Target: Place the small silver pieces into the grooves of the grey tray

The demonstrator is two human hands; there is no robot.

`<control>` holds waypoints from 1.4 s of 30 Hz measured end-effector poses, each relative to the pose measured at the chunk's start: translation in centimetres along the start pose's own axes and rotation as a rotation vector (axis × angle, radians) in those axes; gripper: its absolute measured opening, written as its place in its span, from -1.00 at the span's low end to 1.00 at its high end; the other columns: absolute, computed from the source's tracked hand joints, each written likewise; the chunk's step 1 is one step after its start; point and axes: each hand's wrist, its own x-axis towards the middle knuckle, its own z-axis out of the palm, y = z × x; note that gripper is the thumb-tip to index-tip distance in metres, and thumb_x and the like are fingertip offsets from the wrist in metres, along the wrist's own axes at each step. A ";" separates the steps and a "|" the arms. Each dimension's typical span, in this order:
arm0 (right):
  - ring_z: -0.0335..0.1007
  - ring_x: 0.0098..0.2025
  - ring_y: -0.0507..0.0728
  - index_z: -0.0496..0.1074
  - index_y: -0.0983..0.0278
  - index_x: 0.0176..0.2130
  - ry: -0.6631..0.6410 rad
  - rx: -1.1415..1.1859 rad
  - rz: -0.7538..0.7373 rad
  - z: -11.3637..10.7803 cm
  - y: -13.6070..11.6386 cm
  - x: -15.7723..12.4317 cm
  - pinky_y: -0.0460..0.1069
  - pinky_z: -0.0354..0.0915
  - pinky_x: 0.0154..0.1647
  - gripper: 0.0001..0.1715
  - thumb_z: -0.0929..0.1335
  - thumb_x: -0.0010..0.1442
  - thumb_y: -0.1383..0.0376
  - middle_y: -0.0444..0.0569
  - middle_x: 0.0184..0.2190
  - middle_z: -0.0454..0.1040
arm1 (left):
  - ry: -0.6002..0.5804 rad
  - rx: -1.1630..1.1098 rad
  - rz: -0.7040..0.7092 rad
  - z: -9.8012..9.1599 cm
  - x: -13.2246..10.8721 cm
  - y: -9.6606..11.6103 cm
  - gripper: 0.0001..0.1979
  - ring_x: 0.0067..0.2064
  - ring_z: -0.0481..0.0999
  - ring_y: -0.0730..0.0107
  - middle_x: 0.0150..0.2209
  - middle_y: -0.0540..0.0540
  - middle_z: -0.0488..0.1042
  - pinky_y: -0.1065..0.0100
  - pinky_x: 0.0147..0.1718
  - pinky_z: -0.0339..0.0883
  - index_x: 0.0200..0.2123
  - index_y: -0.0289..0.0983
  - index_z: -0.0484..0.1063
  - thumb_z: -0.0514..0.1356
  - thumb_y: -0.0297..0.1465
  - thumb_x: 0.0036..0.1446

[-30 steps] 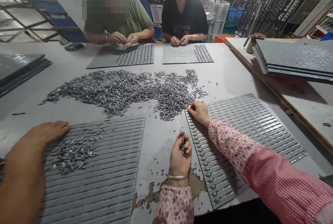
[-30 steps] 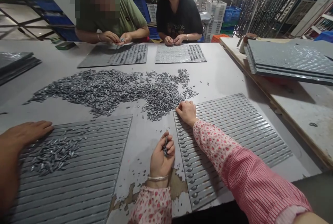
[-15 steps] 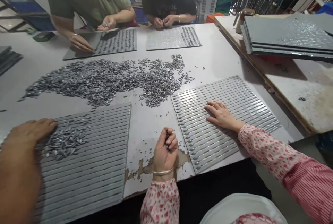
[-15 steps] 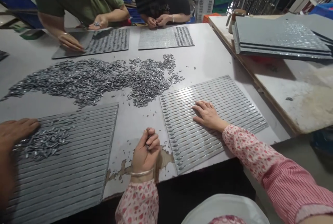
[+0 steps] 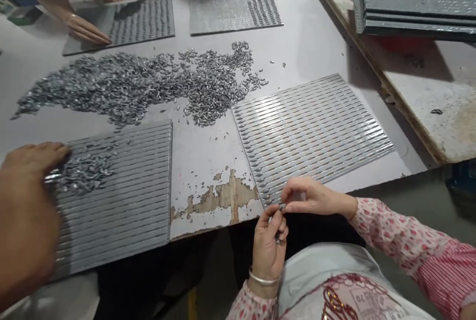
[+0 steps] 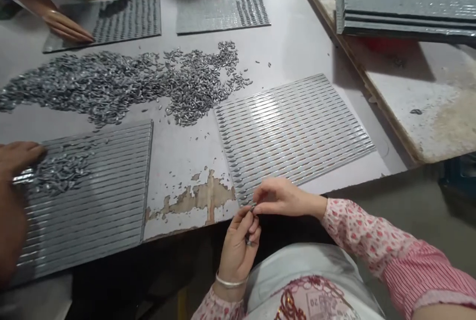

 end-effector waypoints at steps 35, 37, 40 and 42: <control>0.21 -0.31 0.08 0.36 0.30 -0.35 0.063 -0.508 -0.040 1.4 0.6 0.0 -0.04 0.17 -0.27 -0.87 0.28 0.26 0.34 -0.05 -0.41 0.35 | -0.082 -0.055 -0.156 -0.6 -1.3 -0.6 -0.75 -0.59 0.17 0.70 -0.40 -0.03 0.39 0.62 -0.68 0.01 -0.27 -0.28 0.30 0.28 -0.37 -0.01; 0.25 -0.33 0.06 0.37 0.30 -0.33 0.010 -0.344 -0.059 1.2 -0.2 -0.4 -0.06 0.19 -0.28 -0.86 0.32 0.24 0.27 -0.08 -0.43 0.36 | -0.074 -0.036 -0.118 -0.1 -1.4 -0.5 -0.77 -0.60 0.16 0.71 -0.44 0.01 0.37 0.62 -0.68 0.00 -0.27 -0.27 0.28 0.25 -0.35 0.03; 0.28 -0.35 0.04 0.39 0.32 -0.30 -0.058 -0.164 -0.047 1.2 -0.7 -0.9 -0.08 0.22 -0.33 -0.79 0.36 0.21 0.20 -0.07 -0.41 0.39 | -0.089 -0.032 -0.098 0.6 -1.3 -0.5 -0.80 -0.64 0.11 0.75 -0.49 0.07 0.30 0.63 -0.70 -0.06 -0.31 -0.28 0.26 0.24 -0.35 0.06; 0.29 -0.36 0.03 0.39 0.34 -0.29 -0.053 -0.066 -0.028 1.2 -0.6 -1.0 -0.09 0.24 -0.35 -0.76 0.35 0.22 0.18 -0.06 -0.40 0.40 | -0.119 -0.055 -0.127 0.9 -1.1 -0.5 -0.78 -0.65 0.07 0.78 -0.50 0.09 0.27 0.64 -0.72 -0.11 -0.33 -0.30 0.26 0.25 -0.34 0.05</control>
